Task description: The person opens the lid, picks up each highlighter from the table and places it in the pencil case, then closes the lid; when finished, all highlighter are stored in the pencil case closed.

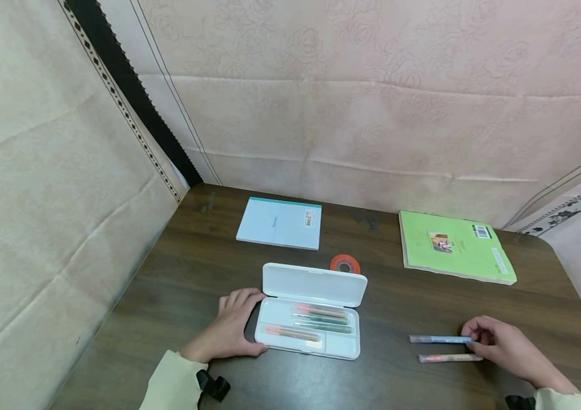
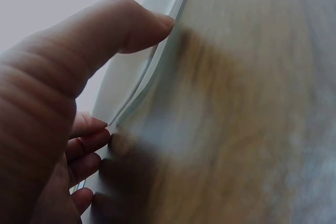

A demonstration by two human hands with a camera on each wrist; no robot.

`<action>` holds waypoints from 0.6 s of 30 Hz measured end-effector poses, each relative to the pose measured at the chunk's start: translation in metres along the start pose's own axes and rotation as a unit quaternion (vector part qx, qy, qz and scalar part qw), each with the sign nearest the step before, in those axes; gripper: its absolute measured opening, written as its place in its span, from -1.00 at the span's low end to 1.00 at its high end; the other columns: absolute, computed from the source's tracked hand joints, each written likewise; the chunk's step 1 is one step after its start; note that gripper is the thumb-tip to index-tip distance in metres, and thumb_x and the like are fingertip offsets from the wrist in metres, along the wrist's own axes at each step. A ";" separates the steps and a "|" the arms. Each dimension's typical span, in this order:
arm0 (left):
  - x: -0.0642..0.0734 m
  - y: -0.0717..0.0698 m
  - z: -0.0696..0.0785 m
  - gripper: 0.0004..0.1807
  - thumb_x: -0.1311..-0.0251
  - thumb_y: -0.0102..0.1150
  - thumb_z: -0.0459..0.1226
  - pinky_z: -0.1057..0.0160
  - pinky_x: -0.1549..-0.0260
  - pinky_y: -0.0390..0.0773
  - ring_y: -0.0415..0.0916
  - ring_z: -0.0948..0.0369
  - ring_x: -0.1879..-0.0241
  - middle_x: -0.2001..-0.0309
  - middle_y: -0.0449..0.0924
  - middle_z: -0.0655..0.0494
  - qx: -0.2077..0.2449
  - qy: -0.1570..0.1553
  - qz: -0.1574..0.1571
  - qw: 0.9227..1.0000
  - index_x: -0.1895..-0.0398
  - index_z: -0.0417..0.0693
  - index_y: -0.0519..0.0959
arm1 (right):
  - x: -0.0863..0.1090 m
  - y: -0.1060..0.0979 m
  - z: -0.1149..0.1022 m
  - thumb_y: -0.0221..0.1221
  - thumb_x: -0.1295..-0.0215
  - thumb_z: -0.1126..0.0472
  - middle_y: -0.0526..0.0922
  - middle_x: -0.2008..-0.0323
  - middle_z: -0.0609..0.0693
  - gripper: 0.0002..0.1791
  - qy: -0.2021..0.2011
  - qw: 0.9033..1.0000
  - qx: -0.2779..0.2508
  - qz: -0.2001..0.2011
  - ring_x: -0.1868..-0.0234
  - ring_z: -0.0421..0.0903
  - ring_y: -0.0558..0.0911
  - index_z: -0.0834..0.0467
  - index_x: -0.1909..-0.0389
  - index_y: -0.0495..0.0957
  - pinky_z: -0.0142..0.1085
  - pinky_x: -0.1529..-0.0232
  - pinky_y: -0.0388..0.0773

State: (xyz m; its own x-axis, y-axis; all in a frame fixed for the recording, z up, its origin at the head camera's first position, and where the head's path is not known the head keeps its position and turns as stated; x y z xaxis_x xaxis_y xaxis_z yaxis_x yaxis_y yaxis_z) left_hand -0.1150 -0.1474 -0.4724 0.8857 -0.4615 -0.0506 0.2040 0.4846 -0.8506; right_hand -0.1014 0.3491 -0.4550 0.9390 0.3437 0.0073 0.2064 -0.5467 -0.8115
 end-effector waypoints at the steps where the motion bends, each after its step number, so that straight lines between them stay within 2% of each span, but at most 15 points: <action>1: 0.000 0.000 0.000 -0.04 0.23 0.47 0.14 -0.02 0.00 0.14 0.20 0.01 -0.23 -0.28 0.31 0.02 -0.001 0.000 0.000 1.000 -0.32 0.02 0.36 | 0.000 -0.001 -0.001 0.35 -0.07 0.43 0.46 0.48 -0.32 -0.74 0.000 1.000 0.000 0.007 0.51 -0.41 0.39 0.04 0.34 0.54 -0.42 0.56 0.35; 7: 0.000 0.001 -0.001 -0.03 0.22 0.47 0.14 -0.03 -0.01 0.14 0.19 0.01 -0.23 -0.29 0.31 0.01 0.007 -0.005 -0.006 1.000 -0.33 0.01 0.36 | 0.002 -0.012 -0.010 0.37 -0.08 0.41 0.49 0.47 -0.32 -0.72 0.008 0.999 0.003 0.045 0.50 -0.39 0.42 -0.01 0.33 0.54 -0.42 0.54 0.36; 12: 0.000 0.000 -0.001 -0.03 0.21 0.47 0.14 -0.04 -0.01 0.14 0.19 0.00 -0.23 -0.29 0.30 0.00 0.010 -0.008 -0.009 1.000 -0.33 0.01 0.35 | 0.003 -0.021 -0.031 0.36 -0.06 0.45 0.52 0.45 -0.29 -0.66 -0.026 0.997 -0.004 0.077 0.48 -0.38 0.44 -0.05 0.32 0.55 -0.45 0.52 0.34; 18: 0.000 0.000 -0.001 -0.03 0.22 0.48 0.15 -0.04 -0.02 0.14 0.19 0.01 -0.23 -0.29 0.31 0.01 0.009 -0.010 -0.009 1.000 -0.33 0.02 0.36 | 0.001 -0.026 -0.066 0.38 0.03 0.51 0.54 0.45 -0.30 -0.58 -0.060 0.992 -0.002 0.115 0.46 -0.40 0.46 -0.06 0.31 0.56 -0.50 0.49 0.31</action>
State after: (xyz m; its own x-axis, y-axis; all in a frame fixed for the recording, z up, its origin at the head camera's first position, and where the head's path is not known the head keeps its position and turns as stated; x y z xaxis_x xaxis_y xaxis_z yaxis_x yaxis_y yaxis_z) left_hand -0.1154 -0.1481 -0.4733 0.8903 -0.4548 -0.0248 0.2268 0.4898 -0.8418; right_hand -0.0877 0.3135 -0.3956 0.9220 0.2973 -0.2481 -0.0091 -0.6238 -0.7815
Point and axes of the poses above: each hand's wrist, its own x-axis away from the middle knuckle, its own y-axis out of the palm, z = x × y, the point moved 8 cm from there along -x, towards the middle knuckle
